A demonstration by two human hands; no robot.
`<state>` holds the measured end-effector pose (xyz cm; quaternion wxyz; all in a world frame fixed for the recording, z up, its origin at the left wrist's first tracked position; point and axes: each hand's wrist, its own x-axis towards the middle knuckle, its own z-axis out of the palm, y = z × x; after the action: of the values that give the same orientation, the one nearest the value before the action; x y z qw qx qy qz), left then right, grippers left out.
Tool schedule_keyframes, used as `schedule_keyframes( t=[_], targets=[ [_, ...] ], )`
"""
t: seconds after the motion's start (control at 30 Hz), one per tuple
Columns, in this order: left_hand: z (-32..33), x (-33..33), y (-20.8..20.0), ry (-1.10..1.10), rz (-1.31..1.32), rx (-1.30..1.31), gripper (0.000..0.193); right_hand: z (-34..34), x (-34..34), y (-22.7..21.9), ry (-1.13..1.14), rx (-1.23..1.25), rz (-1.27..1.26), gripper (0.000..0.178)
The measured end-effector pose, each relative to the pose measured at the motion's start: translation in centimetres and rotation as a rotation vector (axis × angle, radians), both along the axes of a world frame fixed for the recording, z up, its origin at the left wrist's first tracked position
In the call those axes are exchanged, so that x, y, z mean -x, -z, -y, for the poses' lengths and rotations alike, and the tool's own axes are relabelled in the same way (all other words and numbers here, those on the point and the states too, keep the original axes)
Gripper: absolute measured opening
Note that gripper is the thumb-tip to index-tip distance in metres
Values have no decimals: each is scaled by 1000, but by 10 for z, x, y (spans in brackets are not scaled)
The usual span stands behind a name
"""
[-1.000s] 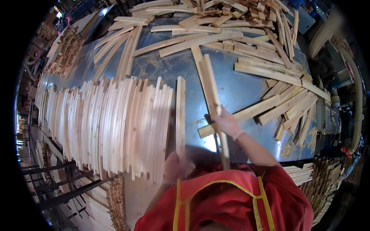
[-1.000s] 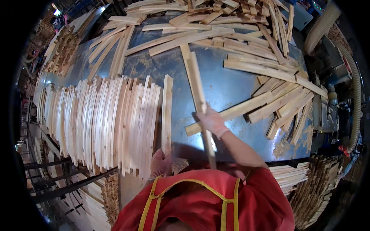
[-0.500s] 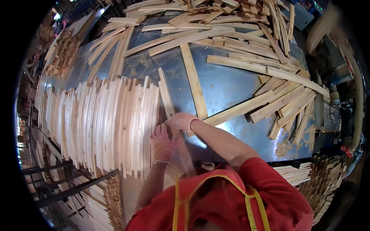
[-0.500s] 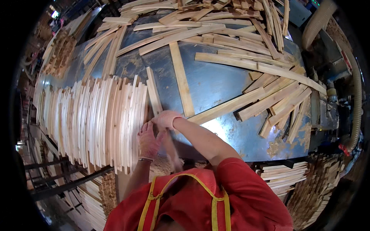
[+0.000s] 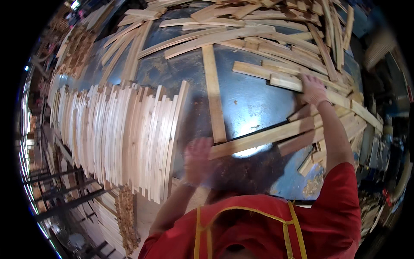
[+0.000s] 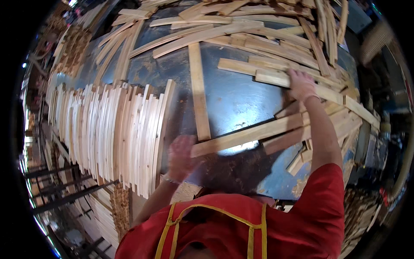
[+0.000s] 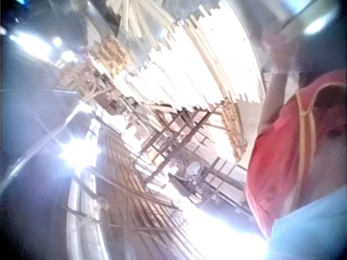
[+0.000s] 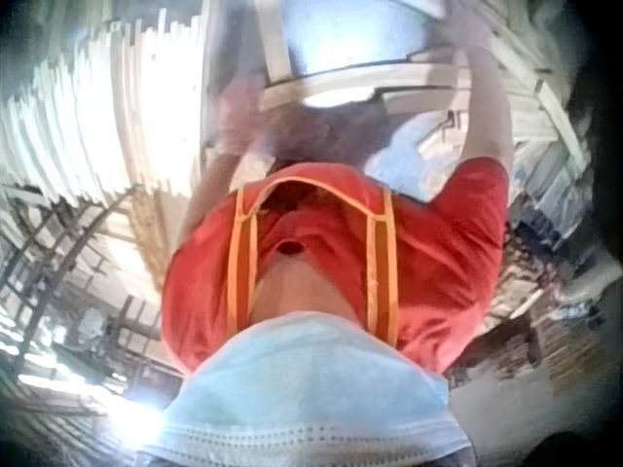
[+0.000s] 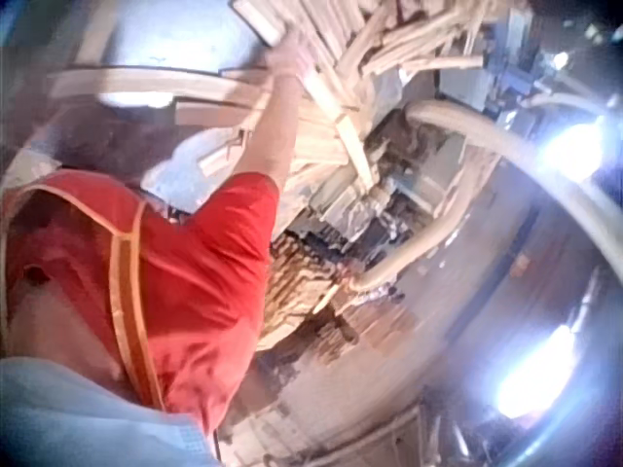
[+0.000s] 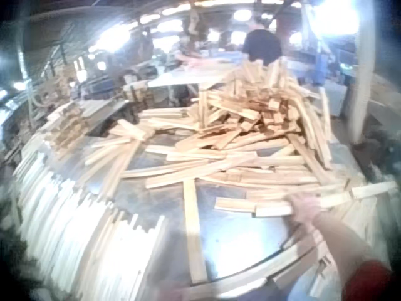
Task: The person repeatedly picks up thin wooden planks from a disorganized pile on a metal table and stacks them neatly to the left. The person handles the planks one by one or in small groups, aligning them into a growing stack.
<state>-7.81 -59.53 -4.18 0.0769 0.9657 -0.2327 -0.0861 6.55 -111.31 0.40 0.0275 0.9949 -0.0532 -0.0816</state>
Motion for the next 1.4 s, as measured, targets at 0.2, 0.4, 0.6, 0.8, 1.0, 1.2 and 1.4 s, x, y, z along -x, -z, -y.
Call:
schedule_keyframes(
  t=[0.2,0.4,0.6,0.8,1.0,1.2,1.4],
  targets=[
    [23,-14,12,33,-183,-68,83,-7,-13,-11,65,-37,-235,69],
    [-53,38,-27,-278,-365,269,68,-70,62,-83,358,-1118,-149,76],
    [-56,57,-20,-604,-733,1032,71,-224,110,-34,552,-1554,-71,29],
    [-74,52,-4,-473,-667,1012,93,-422,171,54,714,-1787,-169,65],
    [-146,127,-18,-575,-671,592,93,-421,134,20,288,-1003,-413,90],
    [-140,112,-27,-266,12,-44,88,-454,91,57,97,-882,-390,88],
    [-136,90,7,-289,52,-179,82,-378,74,38,-44,-441,215,72]
  ],
)
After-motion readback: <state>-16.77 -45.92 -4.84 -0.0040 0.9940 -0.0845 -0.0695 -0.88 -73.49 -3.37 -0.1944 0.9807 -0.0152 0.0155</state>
